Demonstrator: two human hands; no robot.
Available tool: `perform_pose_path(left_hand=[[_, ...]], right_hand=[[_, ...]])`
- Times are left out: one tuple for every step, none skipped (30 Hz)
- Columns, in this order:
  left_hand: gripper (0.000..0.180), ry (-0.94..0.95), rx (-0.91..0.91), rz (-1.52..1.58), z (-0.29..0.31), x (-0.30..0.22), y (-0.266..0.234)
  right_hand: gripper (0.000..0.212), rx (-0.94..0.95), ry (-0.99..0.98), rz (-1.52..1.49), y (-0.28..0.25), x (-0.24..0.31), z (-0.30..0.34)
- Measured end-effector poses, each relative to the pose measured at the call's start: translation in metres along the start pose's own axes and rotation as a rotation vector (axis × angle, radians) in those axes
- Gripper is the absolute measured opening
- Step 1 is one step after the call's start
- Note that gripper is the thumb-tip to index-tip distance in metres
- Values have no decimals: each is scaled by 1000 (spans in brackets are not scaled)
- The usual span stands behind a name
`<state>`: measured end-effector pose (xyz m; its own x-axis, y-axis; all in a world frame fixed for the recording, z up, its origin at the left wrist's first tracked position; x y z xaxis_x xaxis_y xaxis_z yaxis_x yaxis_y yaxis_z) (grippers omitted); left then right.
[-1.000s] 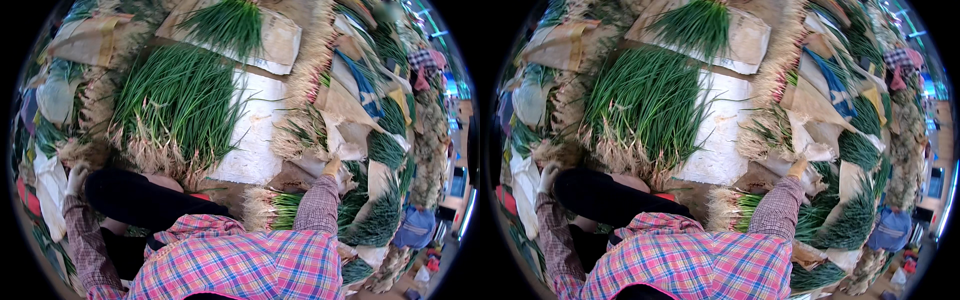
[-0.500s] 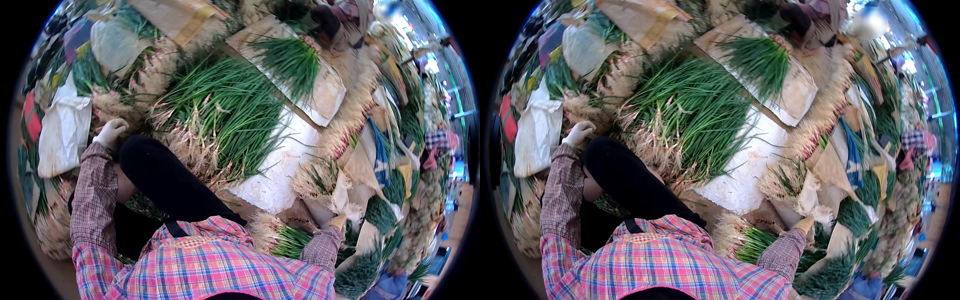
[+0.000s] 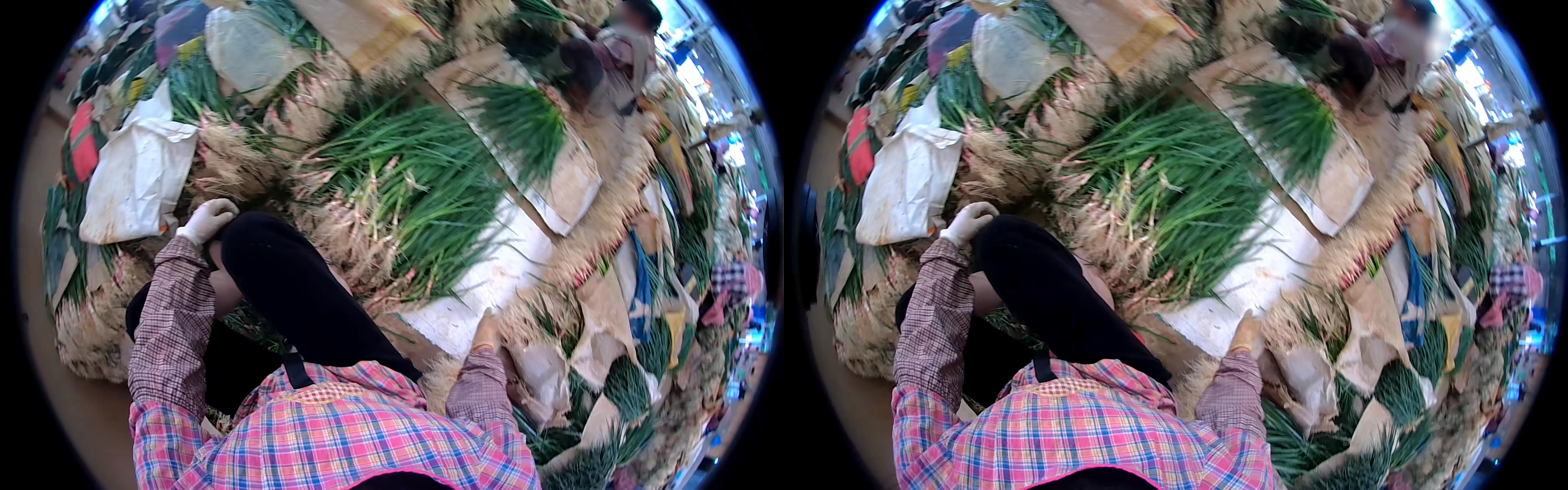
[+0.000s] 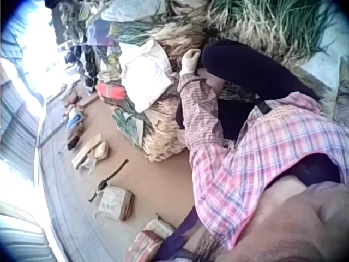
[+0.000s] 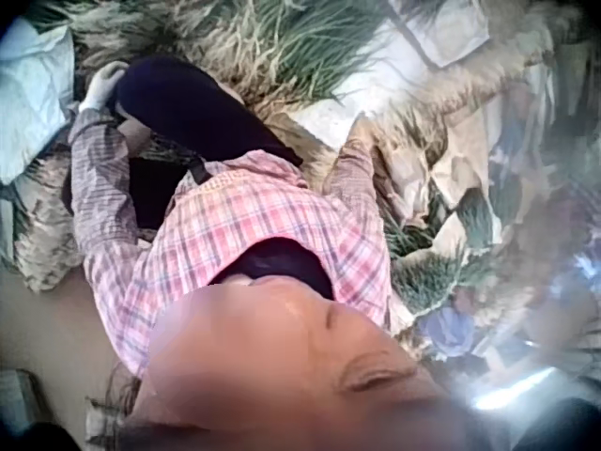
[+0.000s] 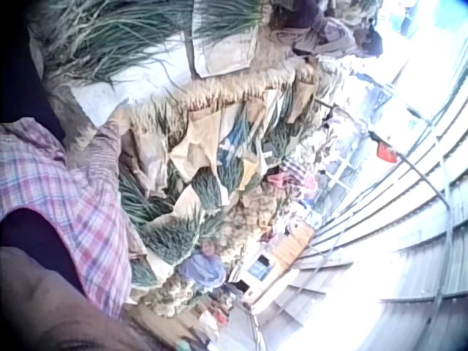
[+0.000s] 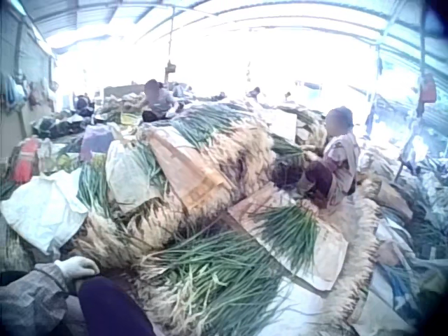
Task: The person handles bunches of scallions by hand, trimming roots and outer layers, and arranges them on top of large sacks in an agricultural facility.
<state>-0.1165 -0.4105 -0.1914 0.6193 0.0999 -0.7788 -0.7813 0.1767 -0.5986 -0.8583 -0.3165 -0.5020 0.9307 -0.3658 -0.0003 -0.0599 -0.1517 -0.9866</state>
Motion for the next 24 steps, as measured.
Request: perform_pose_path(left_hand=[[18, 117, 13, 36, -32, -30, 5], [19, 38, -16, 25, 0, -3, -4], [20, -52, -68, 28, 24, 11, -11], [24, -123, -58, 128, 27, 21, -15], [27, -146, -101, 208, 41, 40, -19], [32, -78, -94, 305, 12, 27, -12], [36, -39, -78, 338, -4, 18, -9], [40, -3, -53, 382, -23, 9, 2], [44, 17, -32, 368, -40, 0, 12], [47, 8, -27, 353, -46, 2, 20], [51, 37, -18, 382, -57, -1, 28], [55, 79, 0, 411, -75, -9, 38], [61, 92, 11, 391, -92, -8, 48], [67, 104, 24, 372, -110, -9, 57], [73, 44, 63, 421, -132, -28, 72], [79, -25, 95, 464, -147, -40, 79], [87, -47, 66, 321, -163, -26, 81], [91, -93, 34, 291, -176, -9, 82], [93, -145, 9, 251, -190, 1, 85], [96, -198, -14, 211, -200, 13, 86], [97, -205, -33, 128, -207, 23, 84], [97, -242, 42, 37, -219, 21, 94], [98, -301, 113, 30, -223, 35, 102], [98, -355, 185, 25, -224, 49, 108]], right_hand=[[36, 219, 1, 64, 65, -17, -1], [41, 326, 262, -170, 64, 45, 19], [53, 332, 561, -369, 32, 98, 38], [60, 378, 540, -329, 20, 142, 32], [63, 421, 497, -331, -24, 204, 37], [66, 269, 420, -519, -27, 222, 14], [67, 297, 490, -541, -18, 239, 8], [69, 323, 565, -548, -20, 249, 0], [69, 416, 617, -654, -18, 255, -5], [70, 537, 649, -749, -36, 271, 2], [70, 645, 692, -848, -51, 286, 6], [66, 667, 787, -907, -51, 284, 5], [66, 609, 774, -1012, -51, 284, 2], [66, 549, 761, -1114, -39, 276, 1], [68, 569, 726, -1296, -21, 266, -5], [67, 649, 723, -1471, -7, 268, -6], [67, 727, 742, -1542, -2, 278, -3], [66, 806, 761, -1612, 4, 290, -1], [65, 818, 763, -1556, 3, 293, -1], [63, 830, 765, -1498, 3, 298, 2], [62, 844, 767, -1440, 3, 303, 4], [59, 825, 773, -1376, 5, 290, 1], [57, 849, 627, -1192, 8, 275, -9], [56, 864, 483, -1003, 16, 246, -27]])
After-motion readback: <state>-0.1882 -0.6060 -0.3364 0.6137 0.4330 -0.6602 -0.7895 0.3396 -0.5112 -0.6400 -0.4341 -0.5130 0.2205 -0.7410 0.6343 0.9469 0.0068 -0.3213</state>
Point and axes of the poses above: each hand's wrist, its own z-axis away from the middle knuckle, its own y-axis out of the palm, x = y × z, the point moved 10 cm from there along -z, towards the middle knuckle, and after that the axes turned 10 degrees about z, right-handed, at the moved point
